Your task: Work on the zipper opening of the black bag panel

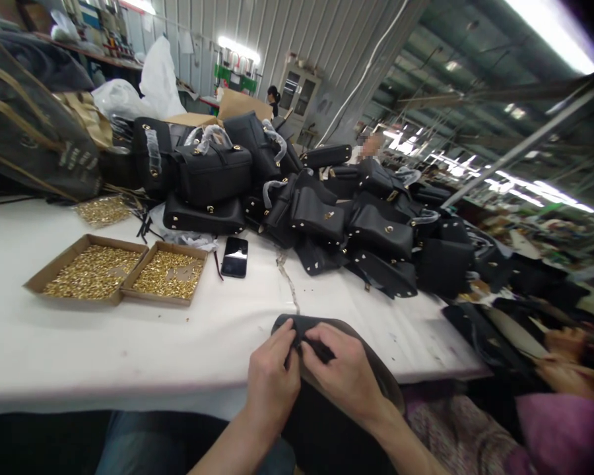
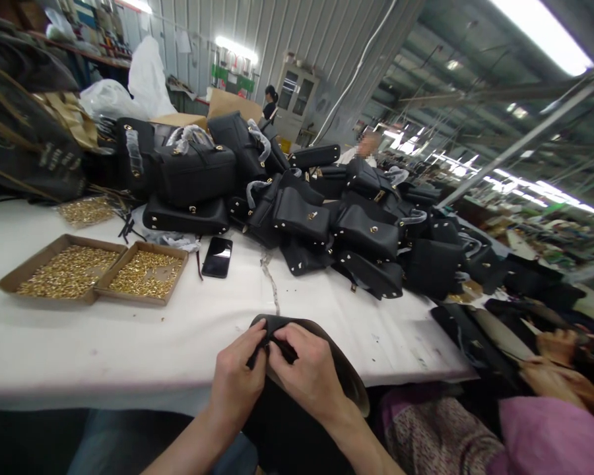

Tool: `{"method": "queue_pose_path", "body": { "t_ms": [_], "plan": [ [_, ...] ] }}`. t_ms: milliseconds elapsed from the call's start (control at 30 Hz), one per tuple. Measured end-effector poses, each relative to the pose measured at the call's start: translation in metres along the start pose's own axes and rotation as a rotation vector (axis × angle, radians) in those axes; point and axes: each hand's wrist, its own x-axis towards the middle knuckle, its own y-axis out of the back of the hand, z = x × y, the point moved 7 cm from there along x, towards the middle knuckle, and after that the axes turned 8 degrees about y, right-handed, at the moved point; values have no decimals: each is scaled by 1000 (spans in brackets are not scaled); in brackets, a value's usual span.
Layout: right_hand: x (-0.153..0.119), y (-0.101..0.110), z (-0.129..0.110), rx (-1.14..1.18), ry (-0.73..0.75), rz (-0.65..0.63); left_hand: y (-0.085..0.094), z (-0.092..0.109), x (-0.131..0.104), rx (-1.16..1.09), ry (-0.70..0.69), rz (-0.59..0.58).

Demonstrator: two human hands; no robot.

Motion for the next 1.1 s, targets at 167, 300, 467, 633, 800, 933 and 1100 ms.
{"method": "queue_pose_path", "body": {
  "t_ms": [167,300,467,633,800,933,1100],
  "plan": [
    [6,0,1,-16,-51,-18,-1,2,5,6,24,-31],
    [7,-1,-3,-31,-37,-31,-1,1,4,26,33,-45],
    [6,-3,-9,-32,-15,-72,-1,1,-4,76,-29,-30],
    [4,-1,-9,5,-6,-141,-1,1,-5,113,-39,-36],
    [3,-1,-9,44,39,-164,-3,-1,-2,160,-43,-34],
    [6,0,-9,50,64,-140,-5,-1,4,216,-38,-54],
    [9,3,-4,47,15,-150,-16,0,15,285,103,-265]
  ]
}}
